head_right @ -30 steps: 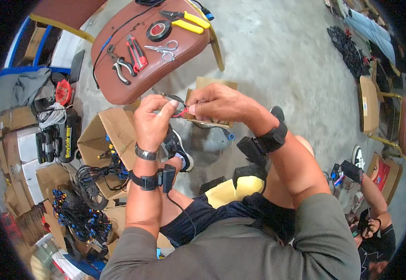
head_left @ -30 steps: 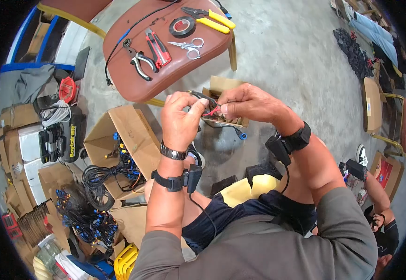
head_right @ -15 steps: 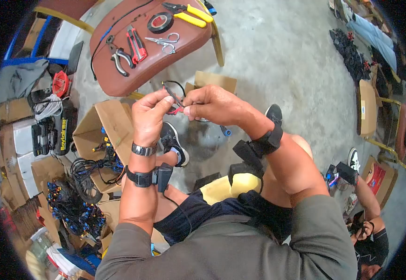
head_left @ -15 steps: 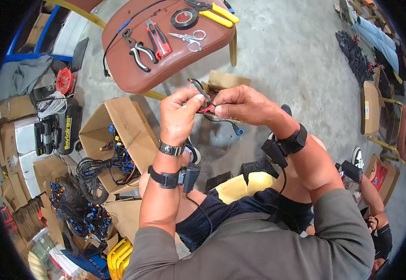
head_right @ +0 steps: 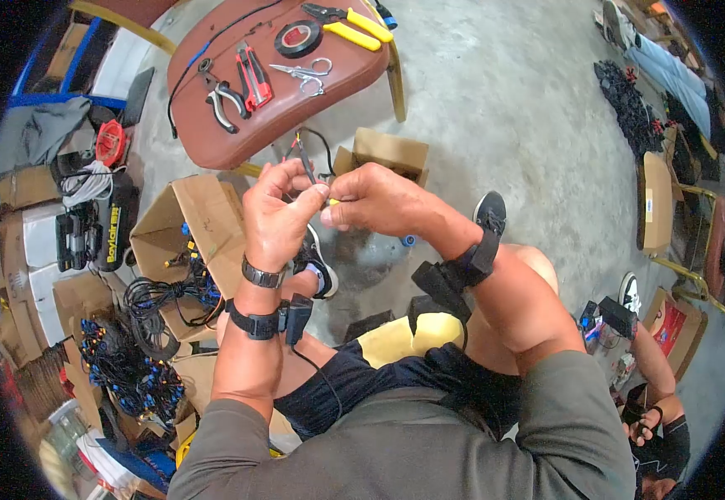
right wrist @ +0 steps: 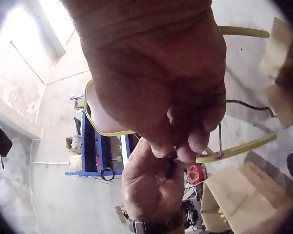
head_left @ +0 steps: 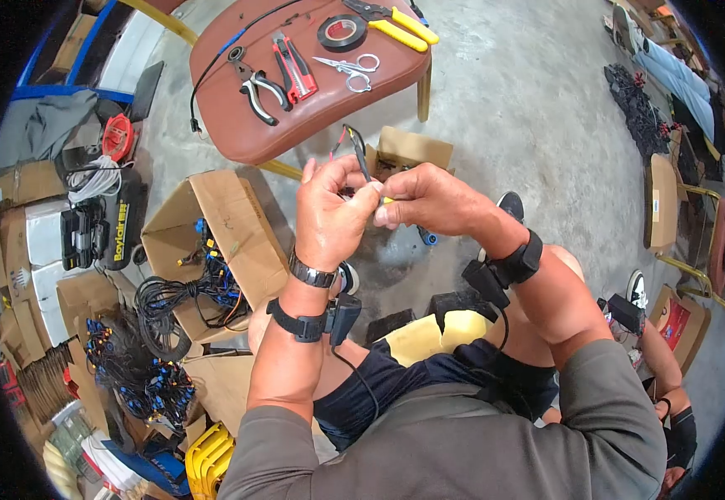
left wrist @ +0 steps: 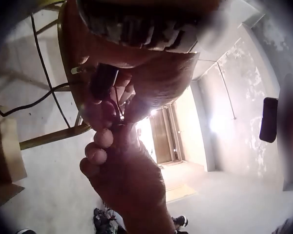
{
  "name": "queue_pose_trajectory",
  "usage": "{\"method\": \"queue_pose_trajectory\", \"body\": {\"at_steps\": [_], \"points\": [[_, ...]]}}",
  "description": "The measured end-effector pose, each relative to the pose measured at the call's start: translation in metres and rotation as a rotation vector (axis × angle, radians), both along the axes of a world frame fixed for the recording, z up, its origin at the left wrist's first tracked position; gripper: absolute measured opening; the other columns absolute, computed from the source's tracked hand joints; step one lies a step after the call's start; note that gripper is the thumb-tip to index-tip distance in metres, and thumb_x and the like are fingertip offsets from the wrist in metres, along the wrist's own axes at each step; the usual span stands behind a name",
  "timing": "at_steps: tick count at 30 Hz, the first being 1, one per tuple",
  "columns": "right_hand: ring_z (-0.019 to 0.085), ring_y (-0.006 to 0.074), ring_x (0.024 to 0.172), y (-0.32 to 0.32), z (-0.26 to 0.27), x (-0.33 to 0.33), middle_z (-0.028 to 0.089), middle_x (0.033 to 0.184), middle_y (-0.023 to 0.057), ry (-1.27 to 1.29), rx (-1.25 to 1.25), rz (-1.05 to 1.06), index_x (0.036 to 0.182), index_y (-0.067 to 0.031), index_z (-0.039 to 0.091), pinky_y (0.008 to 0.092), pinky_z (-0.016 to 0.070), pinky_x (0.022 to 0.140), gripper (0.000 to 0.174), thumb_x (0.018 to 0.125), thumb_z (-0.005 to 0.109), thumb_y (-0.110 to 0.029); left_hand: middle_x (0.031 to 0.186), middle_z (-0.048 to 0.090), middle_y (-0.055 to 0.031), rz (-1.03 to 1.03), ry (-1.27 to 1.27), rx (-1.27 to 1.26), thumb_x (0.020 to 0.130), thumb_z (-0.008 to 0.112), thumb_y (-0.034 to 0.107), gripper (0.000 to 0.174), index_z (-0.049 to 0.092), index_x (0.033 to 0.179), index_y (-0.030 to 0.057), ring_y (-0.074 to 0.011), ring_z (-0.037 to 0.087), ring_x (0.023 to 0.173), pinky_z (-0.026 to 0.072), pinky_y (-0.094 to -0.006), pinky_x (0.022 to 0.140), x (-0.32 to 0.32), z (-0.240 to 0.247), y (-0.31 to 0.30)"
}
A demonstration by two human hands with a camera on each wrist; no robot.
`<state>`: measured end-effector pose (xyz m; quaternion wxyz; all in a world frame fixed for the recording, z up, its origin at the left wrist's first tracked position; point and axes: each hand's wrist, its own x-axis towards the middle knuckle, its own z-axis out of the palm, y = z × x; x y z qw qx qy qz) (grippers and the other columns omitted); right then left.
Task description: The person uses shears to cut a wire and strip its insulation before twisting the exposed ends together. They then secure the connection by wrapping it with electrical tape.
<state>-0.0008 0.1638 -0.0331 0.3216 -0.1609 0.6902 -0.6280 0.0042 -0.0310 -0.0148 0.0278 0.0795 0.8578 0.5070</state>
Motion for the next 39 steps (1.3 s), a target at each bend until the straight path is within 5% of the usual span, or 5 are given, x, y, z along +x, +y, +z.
{"method": "queue_pose_trajectory", "body": {"at_steps": [2,4,15,24,39], "points": [[0.055,0.0079,0.069,0.011,0.005,-0.012,0.063,0.075,-0.0002,0.209,0.170,0.140,0.089,0.0002,0.069,0.0289,0.0471,0.064,0.021,0.088,0.069,-0.021,0.076,0.070,-0.0015,0.002,0.082,-0.081,0.078,0.072,0.007,0.025,0.065,0.101,0.0000,-0.0101,0.062,0.076,0.0294,-0.0454,0.110,-0.001,0.001,-0.003],[0.054,0.0080,0.068,0.010,0.006,-0.015,0.062,0.074,-0.0003,0.057,0.057,-0.119,0.088,0.0012,0.068,0.0282,0.0459,0.061,0.025,0.088,0.069,-0.024,0.071,0.068,0.0000,0.016,0.101,-0.081,0.078,0.072,0.010,0.023,0.066,0.098,0.0018,-0.0108,0.062,0.072,0.0179,-0.0499,0.115,-0.002,0.000,-0.004],[0.051,0.0036,0.061,0.000,0.002,-0.024,0.056,0.069,-0.0037,-0.098,0.030,-0.324,0.091,-0.0030,0.069,0.0202,0.0418,0.054,0.023,0.096,0.062,-0.025,0.076,0.064,-0.0013,-0.179,0.123,-0.166,0.073,0.073,0.011,0.019,0.065,0.090,0.0067,-0.0200,0.063,0.082,0.0195,-0.0553,0.114,0.006,0.001,0.011],[0.051,0.0060,0.057,-0.002,-0.003,-0.026,0.056,0.068,-0.0015,-0.313,-0.294,-0.410,0.087,-0.0065,0.063,0.0208,0.0391,0.050,0.024,0.097,0.059,-0.028,0.103,0.067,-0.0109,-0.183,0.304,-0.247,0.070,0.074,0.013,0.026,0.068,0.095,0.0062,-0.0298,0.056,0.115,0.0270,-0.0510,0.110,0.004,0.010,0.014],[0.051,0.0045,0.055,-0.011,-0.003,-0.026,0.057,0.069,-0.0023,-0.438,-0.412,-0.319,0.088,-0.0060,0.065,0.0188,0.0369,0.046,0.024,0.096,0.061,-0.028,0.099,0.065,-0.0124,-0.187,0.154,0.014,0.072,0.073,0.010,0.012,0.064,0.077,0.0041,-0.0299,0.059,0.102,0.0299,-0.0508,0.107,0.007,0.002,-0.005]]}}
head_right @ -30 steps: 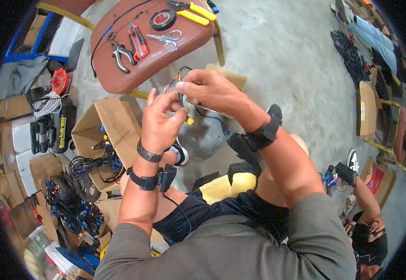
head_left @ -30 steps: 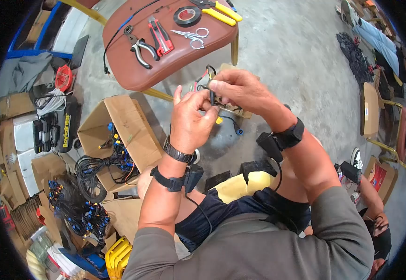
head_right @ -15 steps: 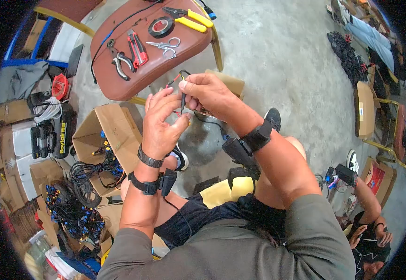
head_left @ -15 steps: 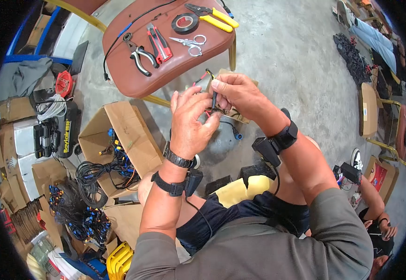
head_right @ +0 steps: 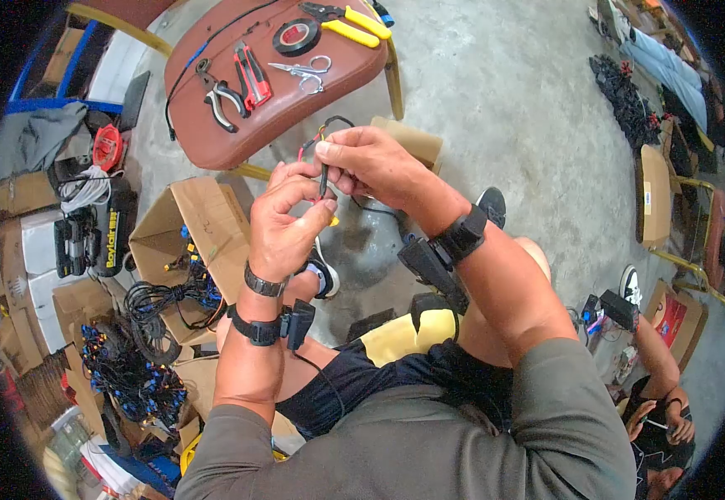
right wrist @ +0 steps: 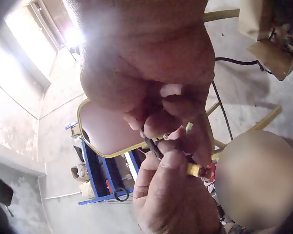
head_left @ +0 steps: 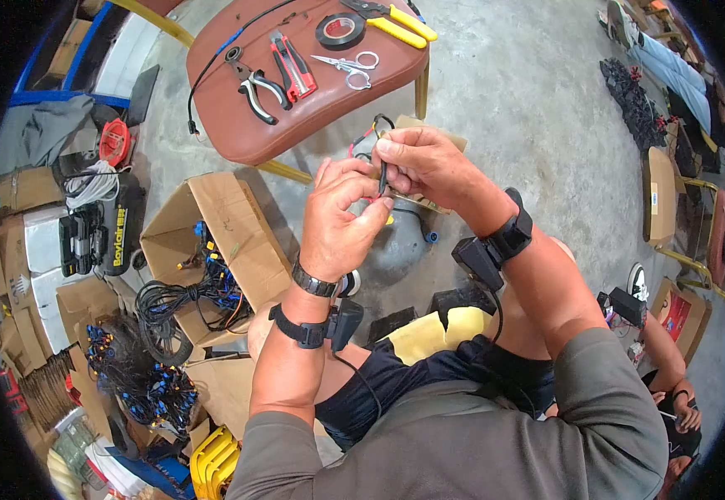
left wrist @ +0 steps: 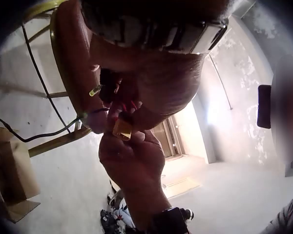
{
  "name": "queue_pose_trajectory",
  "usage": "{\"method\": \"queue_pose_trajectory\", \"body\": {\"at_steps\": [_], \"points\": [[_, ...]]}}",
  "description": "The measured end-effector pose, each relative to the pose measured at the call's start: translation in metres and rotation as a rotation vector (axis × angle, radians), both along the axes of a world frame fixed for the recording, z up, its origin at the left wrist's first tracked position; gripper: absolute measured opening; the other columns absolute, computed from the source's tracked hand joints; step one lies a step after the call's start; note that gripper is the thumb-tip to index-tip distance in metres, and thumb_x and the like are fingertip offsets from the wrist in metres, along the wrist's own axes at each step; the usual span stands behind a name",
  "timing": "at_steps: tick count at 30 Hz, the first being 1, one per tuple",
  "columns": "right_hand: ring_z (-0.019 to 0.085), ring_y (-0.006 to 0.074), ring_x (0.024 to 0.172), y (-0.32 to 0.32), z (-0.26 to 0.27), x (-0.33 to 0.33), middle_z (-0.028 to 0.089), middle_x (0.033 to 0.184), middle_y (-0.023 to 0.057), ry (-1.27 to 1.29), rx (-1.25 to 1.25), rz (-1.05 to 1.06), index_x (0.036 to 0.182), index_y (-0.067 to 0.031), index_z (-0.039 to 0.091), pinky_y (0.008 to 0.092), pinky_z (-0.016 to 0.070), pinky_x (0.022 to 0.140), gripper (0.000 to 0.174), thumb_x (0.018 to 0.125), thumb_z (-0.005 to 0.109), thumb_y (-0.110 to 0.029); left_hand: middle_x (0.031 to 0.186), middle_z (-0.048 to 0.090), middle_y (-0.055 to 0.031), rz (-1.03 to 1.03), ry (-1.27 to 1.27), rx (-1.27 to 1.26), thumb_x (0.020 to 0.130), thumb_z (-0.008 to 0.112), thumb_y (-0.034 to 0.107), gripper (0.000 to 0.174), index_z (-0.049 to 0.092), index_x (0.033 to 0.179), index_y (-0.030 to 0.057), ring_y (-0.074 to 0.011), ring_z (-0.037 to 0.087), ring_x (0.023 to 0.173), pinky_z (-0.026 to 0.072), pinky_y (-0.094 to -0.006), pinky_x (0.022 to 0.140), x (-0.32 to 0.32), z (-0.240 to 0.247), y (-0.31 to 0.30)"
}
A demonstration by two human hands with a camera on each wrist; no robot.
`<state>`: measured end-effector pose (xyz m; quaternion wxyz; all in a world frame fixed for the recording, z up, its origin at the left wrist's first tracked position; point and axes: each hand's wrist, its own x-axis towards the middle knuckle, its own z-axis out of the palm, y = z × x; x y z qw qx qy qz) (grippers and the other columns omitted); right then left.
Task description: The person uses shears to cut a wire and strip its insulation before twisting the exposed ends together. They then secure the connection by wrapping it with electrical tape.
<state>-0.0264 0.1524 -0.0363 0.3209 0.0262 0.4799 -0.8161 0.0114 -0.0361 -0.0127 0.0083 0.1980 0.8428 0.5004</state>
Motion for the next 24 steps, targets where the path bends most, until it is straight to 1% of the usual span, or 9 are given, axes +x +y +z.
{"method": "queue_pose_trajectory", "body": {"at_steps": [3,6,10,12,16,19,20,23,24], "points": [[0.050,0.0047,0.053,-0.004,-0.002,-0.001,0.056,0.068,-0.0025,0.007,0.012,0.008,0.086,-0.0057,0.065,0.0193,0.0363,0.046,0.026,0.095,0.062,-0.030,0.094,0.066,-0.0109,-0.033,-0.037,0.053,0.075,0.071,0.002,0.006,0.067,0.079,0.0025,-0.0237,0.059,0.104,0.0295,-0.0470,0.109,0.000,0.000,-0.003],[0.048,0.0051,0.052,-0.007,0.002,-0.003,0.055,0.066,-0.0027,0.018,0.056,0.006,0.084,-0.0051,0.066,0.0198,0.0358,0.045,0.027,0.094,0.063,-0.030,0.095,0.068,-0.0096,-0.043,-0.077,0.169,0.078,0.069,-0.001,0.005,0.068,0.083,-0.0009,-0.0208,0.062,0.101,0.0418,-0.0410,0.100,-0.001,-0.007,-0.002],[0.050,0.0050,0.053,-0.007,0.012,-0.011,0.056,0.064,-0.0013,0.238,0.350,-0.042,0.074,-0.0036,0.063,0.0221,0.0381,0.046,0.034,0.095,0.063,-0.031,0.102,0.069,-0.0098,0.105,-0.475,0.532,0.083,0.068,-0.002,0.009,0.071,0.091,-0.0048,-0.0162,0.065,0.091,0.0536,-0.0298,0.080,0.003,-0.011,0.007],[0.051,0.0051,0.057,-0.005,0.018,-0.014,0.056,0.065,-0.0018,0.320,0.469,-0.093,0.075,-0.0011,0.063,0.0235,0.0421,0.050,0.032,0.095,0.063,-0.026,0.102,0.069,-0.0103,0.128,-0.561,0.624,0.083,0.069,0.000,0.009,0.072,0.091,-0.0034,-0.0165,0.066,0.090,0.0531,-0.0303,0.081,0.001,-0.010,0.009],[0.063,0.0154,0.074,0.007,0.028,-0.025,0.066,0.080,0.0074,0.592,0.726,-0.287,0.091,-0.0001,0.068,0.0321,0.0517,0.069,0.015,0.089,0.065,-0.015,0.094,0.070,-0.0098,0.134,-0.582,0.712,0.084,0.071,0.003,0.015,0.070,0.098,-0.0034,-0.0159,0.066,0.085,0.0517,-0.0299,0.082,-0.004,-0.013,0.007],[0.066,0.0232,0.080,0.007,0.033,-0.040,0.067,0.089,0.0136,0.825,0.848,-0.350,0.097,-0.0004,0.067,0.0334,0.0527,0.074,0.015,0.087,0.064,-0.012,0.090,0.071,-0.0090,0.135,-0.615,0.678,0.085,0.072,0.005,0.018,0.068,0.100,-0.0044,-0.0147,0.066,0.083,0.0511,-0.0293,0.081,-0.004,-0.008,0.002],[0.066,0.0319,0.088,0.006,0.035,-0.049,0.065,0.097,0.0170,0.944,0.924,-0.289,0.104,-0.0019,0.065,0.0390,0.0527,0.078,0.021,0.086,0.061,-0.011,0.090,0.071,-0.0089,0.125,-0.614,0.688,0.085,0.072,0.005,0.018,0.069,0.100,-0.0043,-0.0145,0.066,0.082,0.0510,-0.0290,0.081,-0.003,-0.010,0.000],[0.063,0.0297,0.089,-0.012,0.035,-0.074,0.064,0.098,0.0133,1.054,1.133,-0.254,0.109,-0.0018,0.065,0.0394,0.0504,0.079,0.024,0.087,0.063,-0.010,0.089,0.072,-0.0079,0.122,-0.641,0.705,0.084,0.072,0.006,0.017,0.069,0.098,-0.0033,-0.0132,0.065,0.081,0.0503,-0.0275,0.079,-0.005,-0.010,-0.004],[0.061,0.0389,0.098,-0.024,0.051,-0.076,0.063,0.101,0.0180,1.032,1.234,-0.172,0.113,-0.0031,0.063,0.0476,0.0489,0.084,0.028,0.086,0.062,-0.011,0.090,0.072,-0.0078,0.134,-0.657,0.711,0.084,0.073,0.006,0.017,0.069,0.098,-0.0031,-0.0130,0.065,0.081,0.0502,-0.0273,0.079,-0.005,-0.009,-0.006]]}}
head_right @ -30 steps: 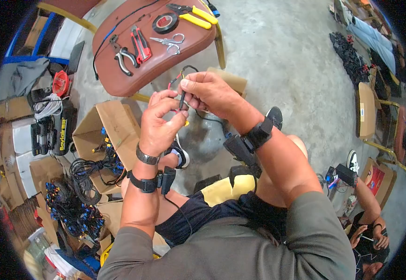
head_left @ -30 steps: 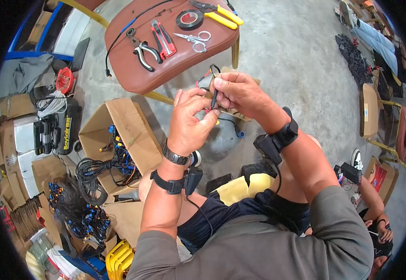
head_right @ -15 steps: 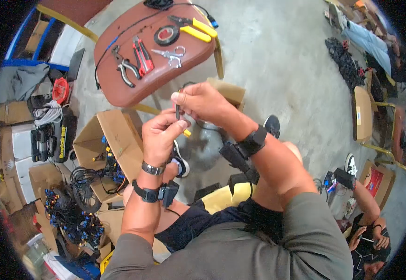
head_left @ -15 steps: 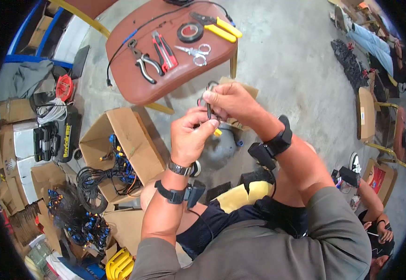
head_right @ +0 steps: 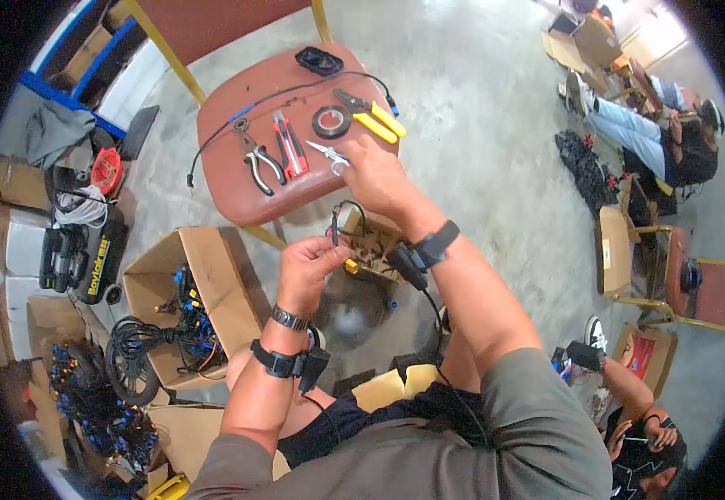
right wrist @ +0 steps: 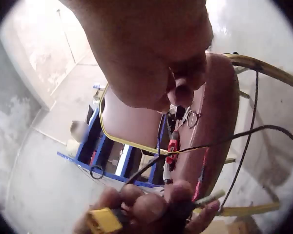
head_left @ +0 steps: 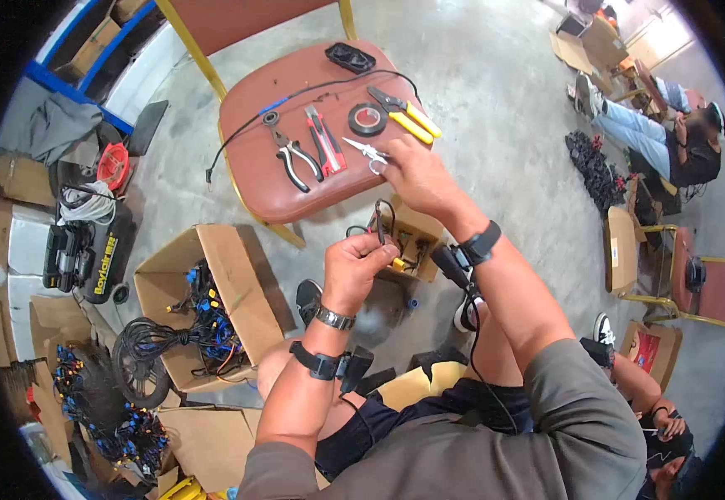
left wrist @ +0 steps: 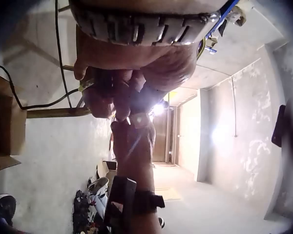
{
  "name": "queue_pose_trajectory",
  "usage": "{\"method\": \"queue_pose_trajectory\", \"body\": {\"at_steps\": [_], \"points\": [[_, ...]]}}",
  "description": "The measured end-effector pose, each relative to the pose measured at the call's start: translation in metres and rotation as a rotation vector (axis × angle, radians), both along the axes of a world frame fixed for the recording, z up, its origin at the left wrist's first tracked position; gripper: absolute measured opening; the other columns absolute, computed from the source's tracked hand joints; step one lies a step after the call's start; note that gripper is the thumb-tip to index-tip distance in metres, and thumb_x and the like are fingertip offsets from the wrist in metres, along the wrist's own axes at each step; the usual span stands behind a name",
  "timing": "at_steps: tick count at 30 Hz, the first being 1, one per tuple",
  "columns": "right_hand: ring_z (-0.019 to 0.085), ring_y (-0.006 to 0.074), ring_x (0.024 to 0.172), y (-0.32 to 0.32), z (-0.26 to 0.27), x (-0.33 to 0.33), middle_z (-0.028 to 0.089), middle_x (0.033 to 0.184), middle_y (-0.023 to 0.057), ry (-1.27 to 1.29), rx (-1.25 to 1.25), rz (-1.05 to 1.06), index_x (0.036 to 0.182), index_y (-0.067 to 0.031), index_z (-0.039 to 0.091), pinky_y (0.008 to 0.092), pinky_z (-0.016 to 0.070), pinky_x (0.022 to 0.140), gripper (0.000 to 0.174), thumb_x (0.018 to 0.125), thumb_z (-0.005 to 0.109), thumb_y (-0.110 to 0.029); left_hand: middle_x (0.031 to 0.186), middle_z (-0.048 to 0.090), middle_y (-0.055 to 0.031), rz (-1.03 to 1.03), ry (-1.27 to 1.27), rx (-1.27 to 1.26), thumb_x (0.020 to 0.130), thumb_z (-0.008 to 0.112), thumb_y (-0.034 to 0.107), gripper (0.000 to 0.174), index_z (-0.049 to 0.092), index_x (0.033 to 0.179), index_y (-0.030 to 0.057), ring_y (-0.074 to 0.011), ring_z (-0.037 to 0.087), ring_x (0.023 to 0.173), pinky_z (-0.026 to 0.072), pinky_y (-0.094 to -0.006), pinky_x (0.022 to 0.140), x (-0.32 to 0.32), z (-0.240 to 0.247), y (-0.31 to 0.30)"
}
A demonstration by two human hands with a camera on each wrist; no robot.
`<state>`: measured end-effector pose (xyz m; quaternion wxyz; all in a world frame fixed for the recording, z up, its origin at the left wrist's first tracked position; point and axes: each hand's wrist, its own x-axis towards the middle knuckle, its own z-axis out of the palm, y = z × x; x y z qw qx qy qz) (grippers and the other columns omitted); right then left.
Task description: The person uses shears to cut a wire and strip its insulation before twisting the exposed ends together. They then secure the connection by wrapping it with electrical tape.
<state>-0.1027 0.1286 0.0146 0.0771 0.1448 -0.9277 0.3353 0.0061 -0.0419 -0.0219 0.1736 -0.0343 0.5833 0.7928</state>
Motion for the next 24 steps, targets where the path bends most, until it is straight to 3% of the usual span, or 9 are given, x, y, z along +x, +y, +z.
{"method": "queue_pose_trajectory", "body": {"at_steps": [4,7,10,13,14,17,20,24], "points": [[0.061,0.0425,0.099,-0.014,-0.017,-0.032,0.060,0.099,0.0239,-0.055,0.372,-0.011,0.115,-0.0049,0.060,0.0498,0.0491,0.084,0.034,0.081,0.061,-0.010,0.088,0.071,-0.0063,0.031,-0.044,0.009,0.083,0.072,0.006,0.018,0.069,0.097,-0.0039,-0.0115,0.064,0.080,0.0495,-0.0251,0.077,-0.005,0.005,-0.006],[0.063,0.0441,0.092,-0.020,-0.011,-0.040,0.064,0.094,0.0224,-0.129,0.441,-0.011,0.110,-0.0047,0.061,0.0517,0.0490,0.082,0.032,0.079,0.061,-0.009,0.085,0.070,-0.0047,0.060,-0.081,0.032,0.082,0.073,0.006,0.017,0.069,0.095,-0.0045,-0.0104,0.063,0.077,0.0488,-0.0235,0.074,-0.008,0.016,-0.010],[0.068,0.0353,0.080,-0.022,-0.011,-0.042,0.067,0.088,0.0205,-0.165,0.471,0.012,0.108,-0.0009,0.059,0.0447,0.0543,0.071,0.031,0.079,0.061,-0.009,0.082,0.068,-0.0027,0.066,-0.099,0.048,0.081,0.074,0.007,0.016,0.069,0.092,-0.0035,-0.0089,0.060,0.073,0.0478,-0.0226,0.069,-0.007,0.020,-0.018],[0.066,0.0250,0.068,-0.006,0.006,-0.038,0.067,0.084,0.0152,-0.476,0.174,0.153,0.110,0.0028,0.060,0.0369,0.0537,0.063,0.036,0.078,0.064,-0.012,0.079,0.066,-0.0009,0.072,-0.057,0.017,0.080,0.074,0.008,0.014,0.070,0.089,-0.0019,-0.0075,0.058,0.070,0.0465,-0.0224,0.065,-0.006,0.021,-0.020],[0.061,0.0158,0.062,0.002,-0.007,-0.031,0.066,0.081,0.0086,-0.580,-0.102,0.121,0.110,0.0042,0.061,0.0297,0.0509,0.057,0.035,0.080,0.067,-0.011,0.079,0.066,-0.0004,0.078,-0.036,-0.001,0.080,0.075,0.008,0.013,0.070,0.088,-0.0013,-0.0071,0.058,0.069,0.0461,-0.0223,0.064,-0.007,0.021,-0.021],[0.061,0.0111,0.061,0.010,0.005,0.018,0.067,0.083,0.0056,-0.747,-0.656,0.105,0.112,0.0034,0.060,0.0260,0.0497,0.056,0.032,0.083,0.066,-0.009,0.078,0.068,-0.0028,0.120,0.043,0.004,0.079,0.076,0.009,0.014,0.069,0.085,-0.0015,-0.0077,0.061,0.069,0.0483,-0.0224,0.063,-0.008,0.015,-0.020],[0.060,0.0085,0.060,0.011,0.009,0.063,0.067,0.082,0.0021,-0.854,-0.798,0.020,0.108,-0.0011,0.062,0.0227,0.0493,0.056,0.022,0.087,0.065,-0.008,0.078,0.067,-0.0020,0.105,0.075,0.008,0.080,0.075,0.010,0.016,0.068,0.086,-0.0020,-0.0071,0.059,0.070,0.0479,-0.0230,0.063,-0.011,0.014,-0.022],[0.060,0.0080,0.061,0.015,0.004,0.104,0.067,0.083,0.0031,-0.921,-0.979,0.095,0.109,-0.0023,0.061,0.0214,0.0484,0.055,0.023,0.087,0.066,-0.008,0.079,0.066,-0.0011,0.132,0.142,-0.006,0.080,0.076,0.011,0.018,0.068,0.088,-0.0025,-0.0060,0.058,0.070,0.0471,-0.0221,0.064,-0.006,0.011,-0.016]]}}
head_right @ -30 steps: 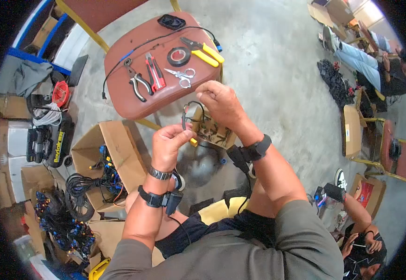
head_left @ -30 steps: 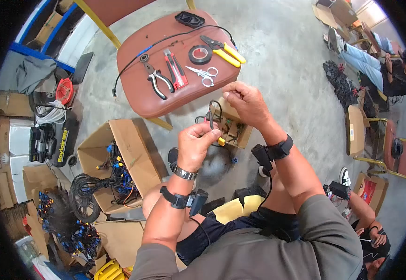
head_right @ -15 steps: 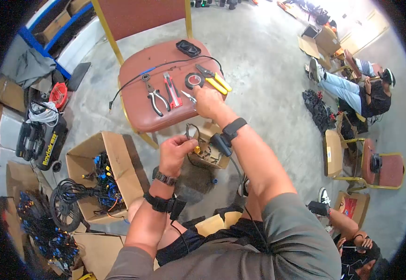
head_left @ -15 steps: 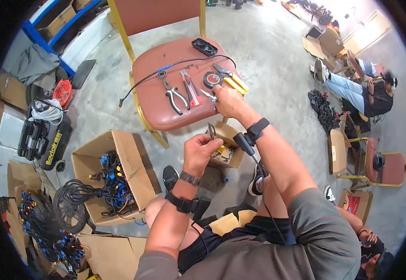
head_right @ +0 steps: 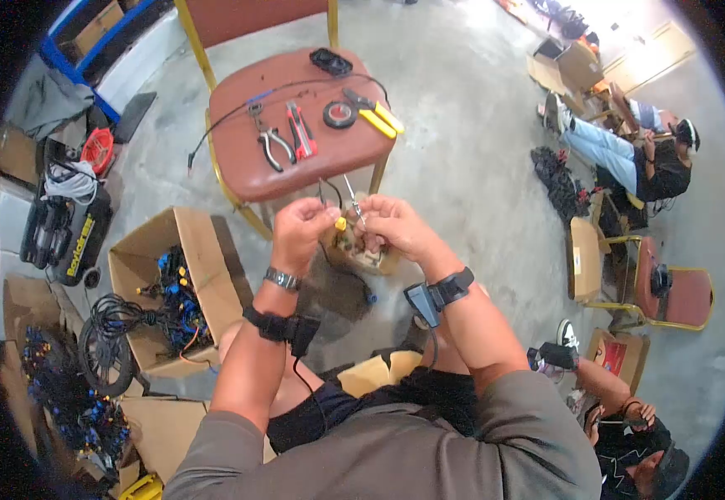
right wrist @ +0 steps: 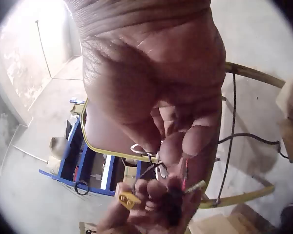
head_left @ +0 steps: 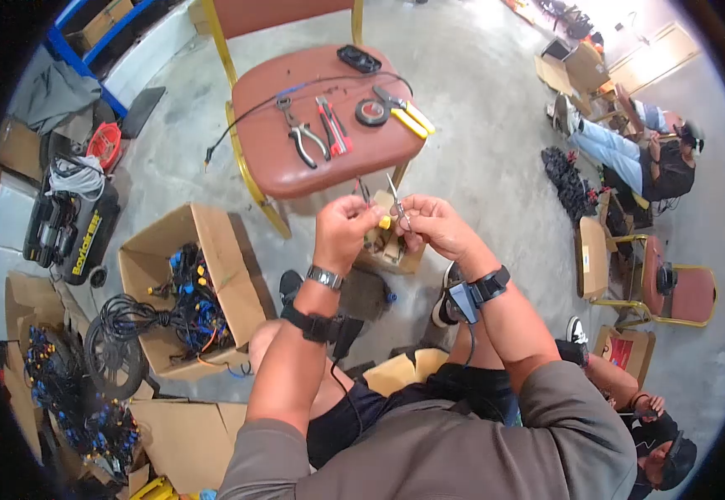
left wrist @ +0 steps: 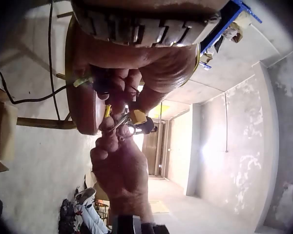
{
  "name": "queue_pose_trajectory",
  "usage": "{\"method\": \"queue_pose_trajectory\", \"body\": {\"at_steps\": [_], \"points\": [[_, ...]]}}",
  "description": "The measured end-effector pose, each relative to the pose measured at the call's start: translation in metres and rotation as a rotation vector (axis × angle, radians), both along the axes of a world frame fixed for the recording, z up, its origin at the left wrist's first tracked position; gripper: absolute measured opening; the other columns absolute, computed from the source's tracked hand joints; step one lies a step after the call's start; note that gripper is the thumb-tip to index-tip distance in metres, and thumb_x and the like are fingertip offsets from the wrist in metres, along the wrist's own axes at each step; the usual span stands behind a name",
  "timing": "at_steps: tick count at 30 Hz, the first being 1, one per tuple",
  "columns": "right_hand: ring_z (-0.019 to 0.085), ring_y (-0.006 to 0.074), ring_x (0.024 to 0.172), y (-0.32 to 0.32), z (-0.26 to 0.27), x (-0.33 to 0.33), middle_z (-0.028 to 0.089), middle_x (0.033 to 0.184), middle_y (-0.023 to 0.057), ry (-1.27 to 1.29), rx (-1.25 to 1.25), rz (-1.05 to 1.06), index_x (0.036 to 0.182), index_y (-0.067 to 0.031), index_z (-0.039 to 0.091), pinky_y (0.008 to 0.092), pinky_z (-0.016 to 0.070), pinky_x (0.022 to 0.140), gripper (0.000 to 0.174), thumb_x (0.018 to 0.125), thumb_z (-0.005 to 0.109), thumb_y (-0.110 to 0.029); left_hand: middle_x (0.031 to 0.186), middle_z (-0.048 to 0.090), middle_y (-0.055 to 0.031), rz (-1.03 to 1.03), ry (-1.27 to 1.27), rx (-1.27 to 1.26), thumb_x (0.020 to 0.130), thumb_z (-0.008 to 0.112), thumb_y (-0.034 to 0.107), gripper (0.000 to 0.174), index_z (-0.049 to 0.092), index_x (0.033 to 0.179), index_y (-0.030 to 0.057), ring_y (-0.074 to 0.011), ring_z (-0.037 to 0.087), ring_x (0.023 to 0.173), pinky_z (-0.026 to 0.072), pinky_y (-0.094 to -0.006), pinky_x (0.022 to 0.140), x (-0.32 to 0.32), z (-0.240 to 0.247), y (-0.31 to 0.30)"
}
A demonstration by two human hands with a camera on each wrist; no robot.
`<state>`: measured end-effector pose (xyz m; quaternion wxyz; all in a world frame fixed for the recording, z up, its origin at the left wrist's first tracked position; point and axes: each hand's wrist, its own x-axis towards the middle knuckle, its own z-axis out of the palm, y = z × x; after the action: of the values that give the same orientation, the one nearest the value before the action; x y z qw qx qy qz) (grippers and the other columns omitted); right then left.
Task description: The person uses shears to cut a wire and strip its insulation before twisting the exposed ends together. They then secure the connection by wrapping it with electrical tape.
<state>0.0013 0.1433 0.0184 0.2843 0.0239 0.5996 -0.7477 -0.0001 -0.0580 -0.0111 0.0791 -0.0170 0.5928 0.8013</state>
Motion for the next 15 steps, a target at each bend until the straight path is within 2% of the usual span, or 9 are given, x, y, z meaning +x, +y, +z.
{"method": "queue_pose_trajectory", "body": {"at_steps": [3,7,11,15], "points": [[0.061,0.0078,0.066,0.001,-0.002,0.019,0.066,0.084,0.0036,-0.060,-0.132,-0.014,0.109,-0.0016,0.060,0.0200,0.0474,0.054,0.023,0.087,0.064,-0.008,0.080,0.067,-0.0014,-0.041,-0.017,-0.012,0.080,0.077,0.012,0.020,0.068,0.091,-0.0030,-0.0061,0.058,0.071,0.0479,-0.0220,0.065,0.004,-0.005,0.004],[0.057,0.0089,0.065,0.013,-0.008,0.025,0.063,0.082,0.0028,-0.108,-0.277,0.038,0.107,-0.0041,0.060,0.0216,0.0448,0.053,0.022,0.087,0.063,-0.011,0.081,0.067,-0.0018,-0.072,-0.004,0.014,0.080,0.078,0.010,0.020,0.068,0.093,-0.0019,-0.0069,0.060,0.073,0.0497,-0.0228,0.067,0.012,-0.002,0.010],[0.055,0.0102,0.064,0.031,-0.016,0.023,0.061,0.080,0.0038,-0.053,-0.273,0.109,0.106,-0.0022,0.059,0.0227,0.0428,0.053,0.027,0.085,0.066,-0.017,0.085,0.067,-0.0018,-0.060,0.124,-0.251,0.079,0.080,0.010,0.021,0.069,0.093,-0.0002,-0.0086,0.060,0.077,0.0498,-0.0249,0.070,0.013,-0.002,0.018],[0.056,0.0098,0.063,0.053,-0.018,0.022,0.062,0.079,0.0055,-0.070,-0.278,0.131,0.104,-0.0010,0.060,0.0232,0.0429,0.052,0.029,0.083,0.067,-0.019,0.086,0.065,0.0007,-0.013,0.231,-0.407,0.079,0.078,0.007,0.016,0.068,0.091,0.0026,-0.0081,0.057,0.080,0.0486,-0.0247,0.078,0.009,-0.015,0.024]]}}
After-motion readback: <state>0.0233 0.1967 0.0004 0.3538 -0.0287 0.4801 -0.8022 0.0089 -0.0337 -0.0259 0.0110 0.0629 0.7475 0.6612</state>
